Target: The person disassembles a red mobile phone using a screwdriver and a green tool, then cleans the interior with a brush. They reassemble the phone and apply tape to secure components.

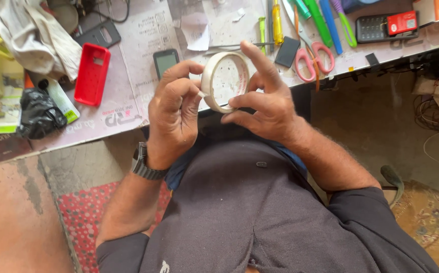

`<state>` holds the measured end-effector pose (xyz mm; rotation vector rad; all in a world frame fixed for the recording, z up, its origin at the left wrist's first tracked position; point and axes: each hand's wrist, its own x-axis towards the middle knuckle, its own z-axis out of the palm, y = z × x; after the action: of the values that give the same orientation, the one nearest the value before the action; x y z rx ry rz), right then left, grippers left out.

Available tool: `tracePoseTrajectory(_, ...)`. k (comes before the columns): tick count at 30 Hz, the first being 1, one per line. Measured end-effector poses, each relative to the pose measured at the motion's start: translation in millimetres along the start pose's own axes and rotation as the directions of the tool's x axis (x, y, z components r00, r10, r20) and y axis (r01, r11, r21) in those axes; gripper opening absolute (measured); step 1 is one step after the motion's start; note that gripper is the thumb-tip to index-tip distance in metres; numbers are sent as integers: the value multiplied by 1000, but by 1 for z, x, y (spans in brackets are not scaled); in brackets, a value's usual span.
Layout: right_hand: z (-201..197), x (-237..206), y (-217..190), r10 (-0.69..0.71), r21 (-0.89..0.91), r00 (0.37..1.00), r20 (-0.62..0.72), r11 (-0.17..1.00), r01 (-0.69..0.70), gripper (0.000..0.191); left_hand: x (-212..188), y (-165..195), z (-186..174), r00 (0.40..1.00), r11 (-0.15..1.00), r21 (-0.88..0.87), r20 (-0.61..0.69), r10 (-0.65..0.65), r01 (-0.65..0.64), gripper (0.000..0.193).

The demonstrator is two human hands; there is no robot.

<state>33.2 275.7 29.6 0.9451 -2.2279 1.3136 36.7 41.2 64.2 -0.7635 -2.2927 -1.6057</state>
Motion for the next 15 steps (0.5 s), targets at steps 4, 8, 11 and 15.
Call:
tracePoseTrajectory(4, 0, -1, 5, 259, 441, 964, 67, 859, -261, 51, 5, -4, -3, 995, 996, -47, 57, 84, -82, 11)
tracePoseTrajectory(8, -5, -2, 15, 446, 494, 855, 266, 699, -518, 47, 8, -8, -12, 967, 968, 35, 68, 247, -250, 13)
tracePoseTrajectory(11, -10, -1, 16, 328, 547, 932, 152, 757, -356, 36, 7, -9, -10, 956, 949, 127, -19, 294, -289, 15)
tracePoseTrajectory(15, -19, 7, 9, 166, 252, 986, -19, 955, -156, 39, 1, -13, 6, 969, 988, -44, -209, 134, -146, 24)
